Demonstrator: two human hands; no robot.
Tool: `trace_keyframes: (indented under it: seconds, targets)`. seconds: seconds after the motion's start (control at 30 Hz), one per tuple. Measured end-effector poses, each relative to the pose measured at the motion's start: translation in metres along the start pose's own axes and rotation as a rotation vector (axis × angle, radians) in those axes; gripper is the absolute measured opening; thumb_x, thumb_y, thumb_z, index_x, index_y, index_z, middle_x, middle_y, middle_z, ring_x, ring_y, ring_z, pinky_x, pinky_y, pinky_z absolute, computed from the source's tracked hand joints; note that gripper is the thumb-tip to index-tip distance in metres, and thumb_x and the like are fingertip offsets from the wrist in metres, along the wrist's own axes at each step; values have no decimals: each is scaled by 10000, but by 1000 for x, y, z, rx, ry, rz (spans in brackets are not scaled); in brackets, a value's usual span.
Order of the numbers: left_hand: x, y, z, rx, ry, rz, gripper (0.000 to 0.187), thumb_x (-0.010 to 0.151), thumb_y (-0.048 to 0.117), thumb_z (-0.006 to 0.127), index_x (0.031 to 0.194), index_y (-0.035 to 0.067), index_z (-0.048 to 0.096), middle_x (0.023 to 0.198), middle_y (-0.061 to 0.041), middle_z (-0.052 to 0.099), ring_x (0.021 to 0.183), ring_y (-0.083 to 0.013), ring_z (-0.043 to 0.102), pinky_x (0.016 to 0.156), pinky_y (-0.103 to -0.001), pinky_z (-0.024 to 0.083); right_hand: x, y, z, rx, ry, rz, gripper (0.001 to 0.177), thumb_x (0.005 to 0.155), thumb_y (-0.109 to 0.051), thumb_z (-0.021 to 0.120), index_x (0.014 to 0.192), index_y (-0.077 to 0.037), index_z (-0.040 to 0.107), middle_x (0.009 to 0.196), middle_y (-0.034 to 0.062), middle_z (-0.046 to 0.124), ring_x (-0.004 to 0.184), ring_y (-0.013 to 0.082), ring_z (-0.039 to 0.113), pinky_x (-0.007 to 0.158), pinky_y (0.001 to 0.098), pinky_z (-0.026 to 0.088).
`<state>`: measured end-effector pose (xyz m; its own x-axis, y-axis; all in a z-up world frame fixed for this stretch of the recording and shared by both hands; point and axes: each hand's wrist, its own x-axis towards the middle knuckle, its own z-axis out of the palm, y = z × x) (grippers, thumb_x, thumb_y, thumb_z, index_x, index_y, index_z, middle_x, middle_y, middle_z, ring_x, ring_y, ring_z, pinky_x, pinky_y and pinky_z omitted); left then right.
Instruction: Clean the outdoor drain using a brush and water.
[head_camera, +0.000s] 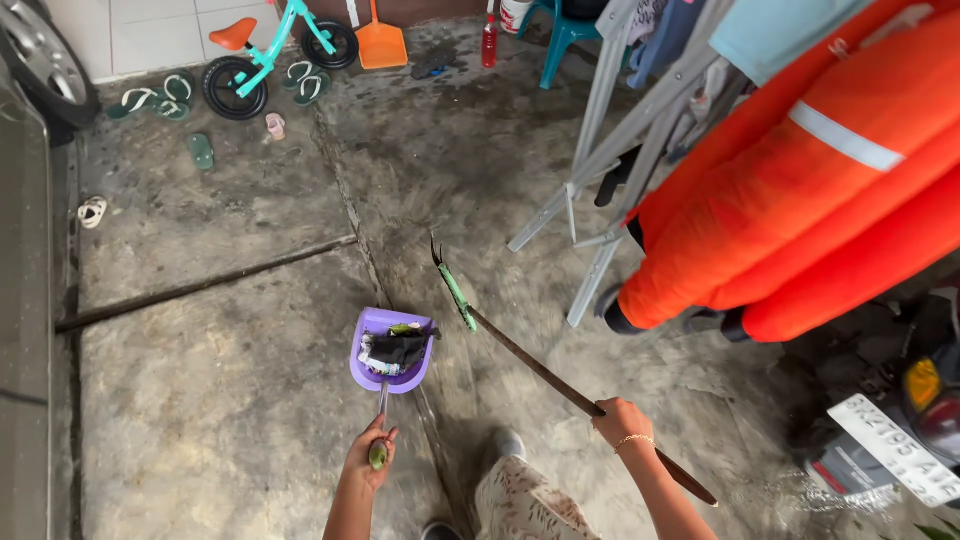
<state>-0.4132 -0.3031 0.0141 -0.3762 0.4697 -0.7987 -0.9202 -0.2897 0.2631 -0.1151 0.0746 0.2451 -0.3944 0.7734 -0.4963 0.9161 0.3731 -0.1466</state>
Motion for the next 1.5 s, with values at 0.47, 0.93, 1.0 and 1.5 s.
trace_keyframes:
  seconds: [0.47, 0.93, 1.0, 1.5]
  targets:
    - [189, 142, 189, -108, 10, 15, 588, 824, -40, 580, 1383, 142, 568, 981, -196, 631, 734, -244, 660, 558, -251, 563, 262, -93, -87, -67, 5, -111, 173, 800, -309, 683, 904, -250, 808, 914, 68, 770, 900, 275, 739, 798, 427, 570]
    - [338, 279, 342, -93, -52, -7, 521, 848, 33, 580, 1358, 142, 580, 1008, -195, 655, 728, -212, 667, 555, -242, 567, 439, -283, -215, -77, 12, -100, 188, 870, -250, 636, 935, -184, 800, 920, 105, 764, 914, 325, 728, 833, 444, 573]
    - [364, 302, 347, -44, -145, 7, 441, 880, 156, 623, 1318, 141, 580, 900, -169, 631, 642, -228, 662, 503, -275, 551, 454, -317, -227, -21, 60, -56, 191, 872, -251, 635, 963, -187, 791, 921, 100, 785, 918, 318, 746, 846, 444, 580]
    - [487, 496, 510, 129, -77, -127, 636, 771, -47, 577, 1362, 190, 583, 1012, -201, 587, 556, -174, 560, 516, -254, 530, 688, -488, -308, -97, 193, -93, 213, 880, -215, 648, 1028, -229, 800, 1020, 120, 757, 999, 319, 715, 878, 450, 572]
